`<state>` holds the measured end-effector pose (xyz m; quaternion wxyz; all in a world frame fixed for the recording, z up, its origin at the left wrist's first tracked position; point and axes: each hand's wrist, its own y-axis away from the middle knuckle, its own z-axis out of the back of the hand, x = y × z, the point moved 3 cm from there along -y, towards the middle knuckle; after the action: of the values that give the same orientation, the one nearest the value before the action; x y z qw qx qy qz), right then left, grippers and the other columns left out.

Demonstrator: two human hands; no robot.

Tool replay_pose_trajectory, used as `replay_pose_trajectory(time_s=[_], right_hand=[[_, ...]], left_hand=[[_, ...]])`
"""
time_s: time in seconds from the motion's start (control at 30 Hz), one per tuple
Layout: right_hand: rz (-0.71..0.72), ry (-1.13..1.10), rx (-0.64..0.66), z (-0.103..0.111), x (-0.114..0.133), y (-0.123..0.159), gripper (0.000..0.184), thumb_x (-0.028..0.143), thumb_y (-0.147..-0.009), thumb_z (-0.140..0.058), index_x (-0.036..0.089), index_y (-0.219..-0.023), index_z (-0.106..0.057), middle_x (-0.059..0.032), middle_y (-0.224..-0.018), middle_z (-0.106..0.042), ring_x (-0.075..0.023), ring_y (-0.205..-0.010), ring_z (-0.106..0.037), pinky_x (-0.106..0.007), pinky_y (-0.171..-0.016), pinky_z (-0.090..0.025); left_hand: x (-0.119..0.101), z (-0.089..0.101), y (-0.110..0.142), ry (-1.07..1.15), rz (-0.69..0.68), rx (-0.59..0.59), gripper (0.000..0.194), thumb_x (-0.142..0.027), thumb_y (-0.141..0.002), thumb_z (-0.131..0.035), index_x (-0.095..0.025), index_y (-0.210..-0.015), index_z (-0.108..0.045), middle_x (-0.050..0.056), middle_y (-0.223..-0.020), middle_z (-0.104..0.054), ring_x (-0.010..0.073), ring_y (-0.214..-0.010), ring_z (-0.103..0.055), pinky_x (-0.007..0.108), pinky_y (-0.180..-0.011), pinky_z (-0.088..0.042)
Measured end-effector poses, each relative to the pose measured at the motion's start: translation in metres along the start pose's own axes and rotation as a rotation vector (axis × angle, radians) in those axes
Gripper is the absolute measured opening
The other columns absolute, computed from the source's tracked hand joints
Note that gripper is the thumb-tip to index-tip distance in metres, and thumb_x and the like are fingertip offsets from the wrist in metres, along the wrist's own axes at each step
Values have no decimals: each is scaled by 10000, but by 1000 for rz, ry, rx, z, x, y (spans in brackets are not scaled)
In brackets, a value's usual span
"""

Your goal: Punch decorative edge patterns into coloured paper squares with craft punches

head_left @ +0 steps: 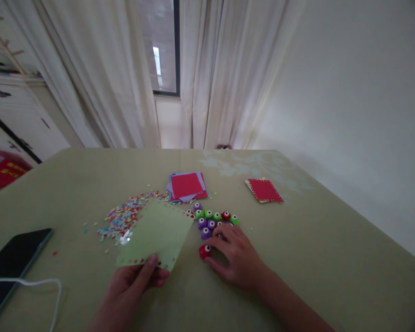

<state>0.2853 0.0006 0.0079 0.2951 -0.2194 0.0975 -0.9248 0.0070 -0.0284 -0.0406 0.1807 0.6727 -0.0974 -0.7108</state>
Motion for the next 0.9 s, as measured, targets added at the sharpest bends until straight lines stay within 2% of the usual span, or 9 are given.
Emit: replay_pose_trajectory(time_s=[0.1,0.23,0.4,0.5,0.67,0.77,0.9], right_hand=[[48,3,24,-4,0,2,294,388,-977,-715,259,-1240,-735,-110,-1197,-716,-294,-1111,-658,-477,-1026,-490],[76,-12,-17,6,-5,1,444,440,-956,-747,242,-1351,-693,-138,-1257,-715,-313,-1145,-659,-486,-1010,-499],[28,51,-20,15,-16,-2,247,253,-970,-669,204,-1203,-733,-143,-1217,-733,-313,-1101,-665,-497,-975,-505],[21,75,3,11,-22,-1,211,223,-970,-679,213,-1173,-739,-130,-1194,-750,-312,-1100,-666,-497,-979,-500],[12,101,47,5,-26,0,346,270,-939,-776,217,-1275,-716,-127,-1214,-771,-324,-1114,-666,-511,-1009,-483],[-6,92,59,7,-25,0,397,292,-930,-795,225,-1310,-702,-123,-1233,-777,-320,-1109,-664,-497,-1005,-471],[27,56,60,9,-16,1,481,424,-947,-785,249,-1379,-667,-127,-1324,-728,-317,-1172,-638,-482,-1025,-451]], left_hand=[[2,-1,2,27,6,5,651,-820,-664,-821,-172,-731,-826,121,-764,-836,298,-757,-805,349,-774,-671],[4,-2,5,80,14,-10,647,-804,-655,-845,-166,-762,-834,106,-759,-833,277,-738,-799,348,-767,-674],[11,3,3,97,57,16,659,-790,-686,-837,-138,-783,-834,133,-807,-840,261,-760,-804,314,-780,-668],[11,6,4,101,49,7,628,-776,-722,-824,-152,-788,-833,126,-821,-844,264,-788,-808,320,-807,-663],[1,4,13,54,52,-54,639,-821,-731,-779,-184,-764,-818,103,-813,-842,267,-796,-799,335,-803,-653],[-9,1,18,54,5,-94,635,-831,-723,-775,-196,-728,-803,77,-727,-819,252,-711,-772,324,-756,-639],[-14,-2,22,72,-10,-139,607,-807,-720,-791,-200,-722,-797,72,-690,-810,252,-676,-760,311,-702,-630]])
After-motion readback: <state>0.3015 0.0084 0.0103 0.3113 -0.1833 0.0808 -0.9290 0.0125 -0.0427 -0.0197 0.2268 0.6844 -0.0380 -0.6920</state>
